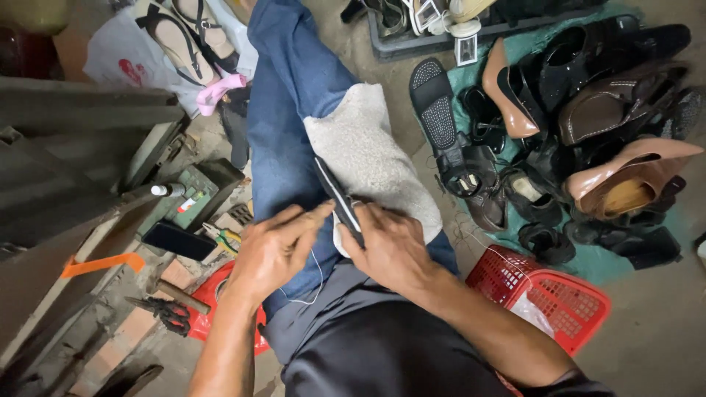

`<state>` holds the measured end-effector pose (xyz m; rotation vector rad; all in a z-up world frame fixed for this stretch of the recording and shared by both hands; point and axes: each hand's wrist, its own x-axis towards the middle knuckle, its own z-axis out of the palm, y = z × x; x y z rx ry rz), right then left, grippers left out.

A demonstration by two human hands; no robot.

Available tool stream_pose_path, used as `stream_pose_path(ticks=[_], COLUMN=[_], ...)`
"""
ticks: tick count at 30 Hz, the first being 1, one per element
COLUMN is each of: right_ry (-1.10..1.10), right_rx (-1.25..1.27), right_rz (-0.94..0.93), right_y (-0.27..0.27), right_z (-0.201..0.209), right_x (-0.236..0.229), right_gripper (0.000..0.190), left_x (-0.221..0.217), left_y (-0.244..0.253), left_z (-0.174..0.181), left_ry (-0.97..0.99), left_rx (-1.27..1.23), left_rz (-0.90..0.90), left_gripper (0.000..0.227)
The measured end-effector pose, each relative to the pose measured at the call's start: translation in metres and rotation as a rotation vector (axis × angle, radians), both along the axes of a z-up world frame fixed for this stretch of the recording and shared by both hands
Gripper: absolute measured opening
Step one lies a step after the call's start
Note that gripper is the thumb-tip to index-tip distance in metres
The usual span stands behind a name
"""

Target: Hand-stitching the sole of a shoe using a needle and thread while sitting on the floor.

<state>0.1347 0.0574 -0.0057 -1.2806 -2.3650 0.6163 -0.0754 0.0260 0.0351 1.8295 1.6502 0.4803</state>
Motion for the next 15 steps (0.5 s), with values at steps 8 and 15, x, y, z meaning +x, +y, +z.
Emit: stream_pose_path(ticks=[8,15], right_ry=[0.172,0.109], right_rx=[-0.271,0.064], right_rz=[0.003,-0.007], right_y=[0.039,0.045], right_z=[0.017,0.006], right_x=[0.038,0.040], right_gripper=[0.028,0.025], left_x=[0.005,0.016], left_y=[-0.003,-0.004], left_z=[0.010,-0.007], left_ry=[0.100,0.024], left_rx=[0.095,0.144], left_rz=[0.087,0.106], left_gripper=[0.020,0.017])
